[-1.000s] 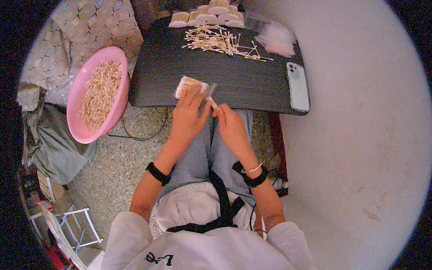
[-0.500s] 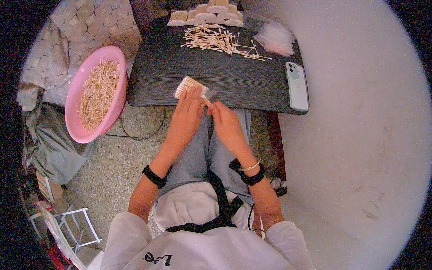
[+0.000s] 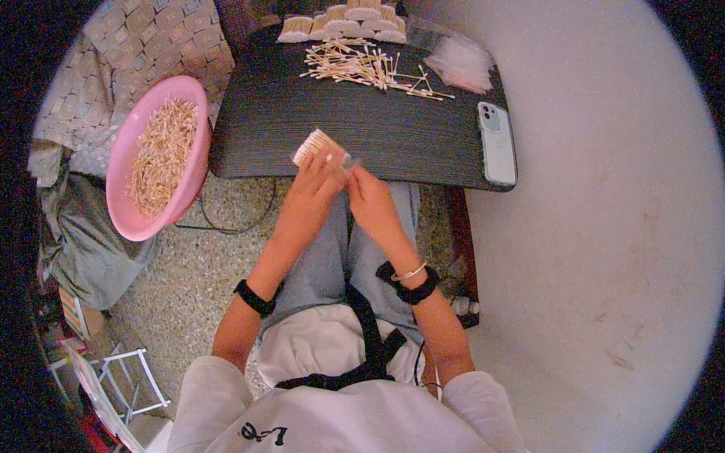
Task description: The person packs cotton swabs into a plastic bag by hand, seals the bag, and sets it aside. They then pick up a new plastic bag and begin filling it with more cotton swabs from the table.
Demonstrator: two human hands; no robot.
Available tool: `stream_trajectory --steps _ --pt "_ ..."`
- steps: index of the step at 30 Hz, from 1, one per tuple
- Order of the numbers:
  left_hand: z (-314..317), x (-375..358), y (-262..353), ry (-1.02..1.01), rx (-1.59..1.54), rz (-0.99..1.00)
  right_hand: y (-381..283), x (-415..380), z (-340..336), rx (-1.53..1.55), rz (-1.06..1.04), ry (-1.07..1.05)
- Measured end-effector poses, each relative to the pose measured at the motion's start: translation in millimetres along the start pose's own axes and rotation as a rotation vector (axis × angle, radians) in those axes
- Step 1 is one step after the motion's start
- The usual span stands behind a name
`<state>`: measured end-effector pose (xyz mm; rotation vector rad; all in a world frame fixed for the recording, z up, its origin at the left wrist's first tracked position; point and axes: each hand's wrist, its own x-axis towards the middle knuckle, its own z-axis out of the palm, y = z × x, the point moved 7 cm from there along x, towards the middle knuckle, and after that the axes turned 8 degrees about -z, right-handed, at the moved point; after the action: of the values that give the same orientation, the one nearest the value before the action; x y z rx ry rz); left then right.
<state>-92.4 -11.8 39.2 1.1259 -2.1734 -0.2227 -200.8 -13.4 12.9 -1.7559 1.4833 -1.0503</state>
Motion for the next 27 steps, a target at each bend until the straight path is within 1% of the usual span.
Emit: stream_trajectory --steps 2,5,6,8,12,18,23,27 --pt "0 -2 1 -0.021 -0.016 -0.007 6 2 4 -0.042 -0.005 -0.003" --pt "-21 1 -14 0.104 -0.167 -0.204 3 5 4 -0.019 -0.046 -0.001" --pt "-21 1 -19 0.096 -0.159 -0.220 0 6 3 0.003 -0.065 0.002" --pt "-19 3 -33 0.082 -0.143 -0.254 -7 6 0 -0.080 -0.046 -0.001" --pt "-14 1 -42 0.076 -0.135 -0.254 -5 9 3 -0.252 -0.042 -0.006" --pt "-15 2 -39 0.098 -0.141 -0.220 -5 12 5 -0.295 -0.034 0.059" --pt "-16 1 -39 0.068 -0.155 -0.219 -13 15 5 -0.412 0.018 0.034" --pt "-15 3 -34 0.048 -0.035 -0.136 -19 19 5 -0.476 -0.025 0.003"
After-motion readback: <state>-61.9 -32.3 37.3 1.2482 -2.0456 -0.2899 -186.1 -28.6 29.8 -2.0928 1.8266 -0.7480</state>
